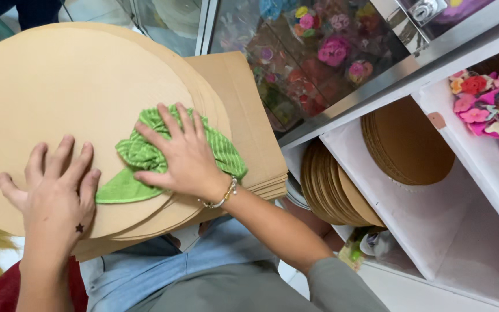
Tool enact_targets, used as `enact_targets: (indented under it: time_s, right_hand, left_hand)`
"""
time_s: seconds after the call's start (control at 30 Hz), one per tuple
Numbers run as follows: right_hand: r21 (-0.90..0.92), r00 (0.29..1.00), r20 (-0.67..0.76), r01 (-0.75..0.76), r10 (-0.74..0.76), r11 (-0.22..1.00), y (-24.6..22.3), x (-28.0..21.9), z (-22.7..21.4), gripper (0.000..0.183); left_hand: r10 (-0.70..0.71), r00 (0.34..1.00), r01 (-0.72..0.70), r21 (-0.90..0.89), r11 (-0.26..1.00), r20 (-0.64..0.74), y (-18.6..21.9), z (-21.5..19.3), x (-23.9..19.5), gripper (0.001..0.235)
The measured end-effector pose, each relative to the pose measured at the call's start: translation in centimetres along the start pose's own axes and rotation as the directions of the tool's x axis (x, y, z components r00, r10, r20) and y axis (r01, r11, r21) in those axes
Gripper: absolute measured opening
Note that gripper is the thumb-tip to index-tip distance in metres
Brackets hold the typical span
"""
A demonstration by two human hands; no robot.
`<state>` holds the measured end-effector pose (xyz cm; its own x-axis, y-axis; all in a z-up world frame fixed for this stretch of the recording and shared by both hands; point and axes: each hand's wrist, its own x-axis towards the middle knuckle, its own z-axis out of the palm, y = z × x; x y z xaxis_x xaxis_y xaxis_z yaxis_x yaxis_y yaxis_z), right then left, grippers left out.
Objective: The person wipes the surface of stacked round cardboard pieces with a green cloth. They repeatedly pick up a circle, wipe it, and place it into a nearby shelf compartment. The task continues with multiple circles handled one at a time.
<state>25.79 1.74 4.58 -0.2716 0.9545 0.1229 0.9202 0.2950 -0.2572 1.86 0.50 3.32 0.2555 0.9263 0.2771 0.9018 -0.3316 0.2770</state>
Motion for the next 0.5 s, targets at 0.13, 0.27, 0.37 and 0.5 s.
enact_targets:
  time_s: [0.13, 0.27, 0.37, 0.5]
  right_hand:
    - [0.052, 0.954, -0.129, 0.278, -0.269, 0.959, 2.0, -0.3, 0.6, 0.071]
    - [0.114, 0.953, -0.159, 0.276, -0.257, 0.954, 7.8, 5.5, 0.7, 0.058]
    - [0.046, 0.983, -0.182, -0.006, 0.015, 0.999, 9.5, 12.1, 3.4, 0.058]
    - [-0.101, 0.946, -0.321, 0.0, -0.033, 0.995, 2.7, 16.1, 5.1, 0.054]
  left_hand:
    - [-0.046, 0.999, 0.043, 0.086, 0.995, 0.025, -1.0, 2.4, -0.8, 0.048]
    - [-0.058, 0.998, 0.057, 0.071, 0.996, 0.012, -0.9, 2.5, -0.3, 0.047]
    - [-0.101, 0.993, 0.093, 0.113, 0.989, 0.063, -0.2, 2.7, -0.2, 0.044]
    - [-0.155, 0.982, 0.148, 0.069, 0.987, 0.106, 1.1, 1.9, 0.3, 0.045]
